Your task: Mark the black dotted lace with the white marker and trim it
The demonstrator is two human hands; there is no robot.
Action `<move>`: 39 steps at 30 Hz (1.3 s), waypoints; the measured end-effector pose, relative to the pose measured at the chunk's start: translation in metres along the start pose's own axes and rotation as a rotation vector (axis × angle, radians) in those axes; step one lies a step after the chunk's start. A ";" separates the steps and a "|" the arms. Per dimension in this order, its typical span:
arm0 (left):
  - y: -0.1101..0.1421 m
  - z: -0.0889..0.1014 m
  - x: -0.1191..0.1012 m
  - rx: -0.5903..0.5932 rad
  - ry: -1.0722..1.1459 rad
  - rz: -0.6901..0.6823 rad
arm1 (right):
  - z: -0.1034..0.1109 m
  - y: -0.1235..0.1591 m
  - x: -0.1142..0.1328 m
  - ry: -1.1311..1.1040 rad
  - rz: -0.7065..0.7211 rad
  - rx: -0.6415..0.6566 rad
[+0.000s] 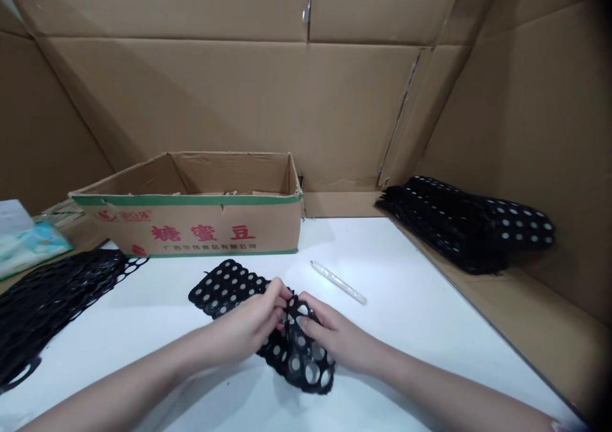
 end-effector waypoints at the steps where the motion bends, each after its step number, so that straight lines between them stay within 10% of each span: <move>1: -0.001 0.007 0.002 -0.015 -0.025 -0.017 | 0.000 0.000 -0.001 -0.041 -0.022 0.005; 10: -0.027 0.141 0.012 -1.037 -0.804 -0.068 | -0.001 -0.001 -0.005 -0.085 -0.064 -0.005; 13: -0.040 0.148 0.012 -1.057 -0.895 -0.086 | 0.001 0.001 -0.002 0.011 0.015 -0.056; 16: -0.034 0.110 -0.001 -1.032 -0.799 -0.208 | 0.002 0.002 0.002 0.083 0.085 -0.093; 22: -0.011 0.003 -0.018 -0.247 -0.475 -0.188 | 0.000 0.003 0.005 0.125 0.126 -0.130; 32: -0.023 0.021 0.003 0.101 0.226 -0.018 | 0.000 -0.003 -0.005 -0.100 -0.049 0.019; 35: -0.022 0.041 -0.001 -0.041 0.018 -0.063 | 0.001 -0.004 -0.008 -0.153 -0.107 -0.004; 39: -0.034 0.113 -0.014 -0.777 -0.495 -0.182 | 0.001 -0.003 -0.008 -0.124 -0.155 -0.031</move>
Point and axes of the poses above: each hand's wrist, its own y-axis away from the middle knuckle, its own z-axis out of the back of the hand, x = y × z, the point moved 2 cm from there along -y, towards the middle knuckle, and after that the axes turned 9 degrees about -x, right-handed, at the moved point
